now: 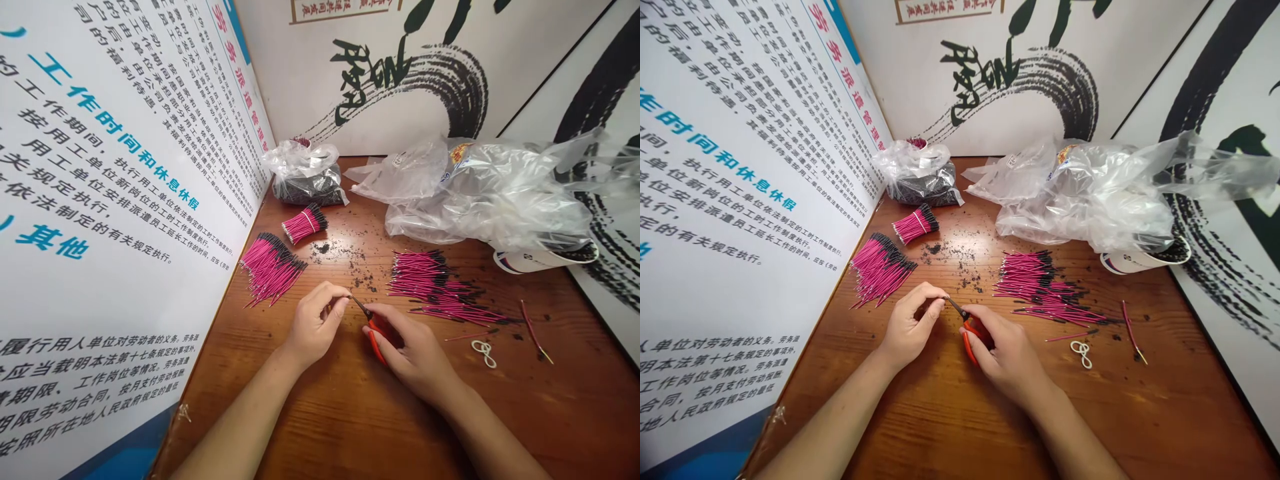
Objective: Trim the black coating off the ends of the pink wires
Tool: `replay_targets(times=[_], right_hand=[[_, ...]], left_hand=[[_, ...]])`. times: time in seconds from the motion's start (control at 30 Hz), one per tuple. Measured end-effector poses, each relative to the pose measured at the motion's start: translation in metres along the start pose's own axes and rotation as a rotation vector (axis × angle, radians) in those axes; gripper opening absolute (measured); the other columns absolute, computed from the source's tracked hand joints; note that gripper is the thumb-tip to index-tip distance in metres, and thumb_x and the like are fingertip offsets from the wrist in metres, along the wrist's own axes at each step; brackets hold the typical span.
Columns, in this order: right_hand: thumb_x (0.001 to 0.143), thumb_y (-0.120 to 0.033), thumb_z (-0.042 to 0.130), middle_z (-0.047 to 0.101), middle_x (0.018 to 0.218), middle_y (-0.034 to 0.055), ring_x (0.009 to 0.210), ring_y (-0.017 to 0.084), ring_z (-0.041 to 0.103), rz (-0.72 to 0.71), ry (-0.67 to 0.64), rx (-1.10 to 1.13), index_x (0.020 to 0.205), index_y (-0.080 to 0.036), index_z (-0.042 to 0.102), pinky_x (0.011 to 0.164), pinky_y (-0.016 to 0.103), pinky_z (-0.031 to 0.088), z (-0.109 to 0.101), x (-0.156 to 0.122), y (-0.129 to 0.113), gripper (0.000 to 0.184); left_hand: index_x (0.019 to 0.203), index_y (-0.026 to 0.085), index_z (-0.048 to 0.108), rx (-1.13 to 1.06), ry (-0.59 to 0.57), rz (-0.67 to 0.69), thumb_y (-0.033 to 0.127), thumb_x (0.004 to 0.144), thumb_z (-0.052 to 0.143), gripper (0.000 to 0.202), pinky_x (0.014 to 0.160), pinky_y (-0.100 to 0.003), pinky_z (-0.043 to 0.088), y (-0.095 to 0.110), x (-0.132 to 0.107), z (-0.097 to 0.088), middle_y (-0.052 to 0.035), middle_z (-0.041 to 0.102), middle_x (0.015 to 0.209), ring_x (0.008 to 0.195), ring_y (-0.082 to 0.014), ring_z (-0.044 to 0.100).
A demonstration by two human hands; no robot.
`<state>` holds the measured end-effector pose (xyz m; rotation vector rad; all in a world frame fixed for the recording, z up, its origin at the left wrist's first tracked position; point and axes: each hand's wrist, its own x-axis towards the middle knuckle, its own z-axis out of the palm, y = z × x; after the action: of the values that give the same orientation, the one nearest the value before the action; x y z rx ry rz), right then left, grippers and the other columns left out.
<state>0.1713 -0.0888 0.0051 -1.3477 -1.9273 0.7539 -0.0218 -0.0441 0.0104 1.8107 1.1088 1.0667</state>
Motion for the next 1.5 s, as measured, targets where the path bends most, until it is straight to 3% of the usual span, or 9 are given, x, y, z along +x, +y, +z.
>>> replay_targets(times=[0.37,1.0,1.2,1.37,1.5], right_hand=[[0.095,-0.021,0.053,0.074,0.093,0.0030,0.074,0.015,0.069,-0.003,-0.001,0.016,0.119,-0.019,0.060,0.071,0.022,0.053,-0.001,0.001,-0.001,0.025],[0.095,-0.025,0.052,0.074,0.091,0.0035,0.072,0.016,0.068,0.014,0.009,-0.013,0.116,-0.019,0.060,0.067,0.025,0.051,-0.001,0.002,-0.001,0.024],[0.095,-0.025,0.051,0.073,0.101,0.0057,0.082,0.018,0.070,0.037,0.092,-0.054,0.120,-0.020,0.060,0.074,0.027,0.053,-0.002,0.002,0.003,0.026],[0.094,-0.026,0.053,0.070,0.106,0.0075,0.092,0.022,0.067,0.099,0.224,-0.129,0.124,-0.021,0.058,0.085,0.035,0.053,-0.002,0.004,0.013,0.031],[0.092,-0.026,0.053,0.069,0.102,0.0081,0.090,0.024,0.066,0.122,0.289,-0.190,0.123,-0.021,0.058,0.084,0.038,0.054,-0.006,0.005,0.018,0.032]], left_hand=[[0.095,0.015,0.062,-0.191,-0.018,-0.200,0.029,0.098,0.046,0.021,0.055,-0.019,0.043,0.000,-0.002,0.001,0.0013,0.056,0.071,0.055,-0.0071,0.052],[0.095,0.016,0.059,-0.213,-0.041,-0.224,0.031,0.099,0.043,0.022,0.053,-0.020,0.040,-0.003,-0.002,0.002,0.0022,0.054,0.069,0.052,-0.0069,0.049],[0.091,0.017,0.061,0.025,0.039,-0.092,0.024,0.097,0.045,0.019,0.067,-0.025,0.043,-0.001,0.000,-0.001,-0.0019,0.059,0.079,0.072,-0.0128,0.055],[0.097,0.018,0.063,0.306,0.003,0.057,0.019,0.097,0.043,0.020,0.082,-0.032,0.045,0.000,0.005,-0.008,-0.0058,0.064,0.090,0.088,-0.0186,0.058],[0.104,0.019,0.065,0.589,0.167,0.020,0.019,0.096,0.046,0.020,0.087,-0.038,0.044,-0.010,0.013,-0.029,-0.0081,0.065,0.099,0.095,-0.0228,0.057]])
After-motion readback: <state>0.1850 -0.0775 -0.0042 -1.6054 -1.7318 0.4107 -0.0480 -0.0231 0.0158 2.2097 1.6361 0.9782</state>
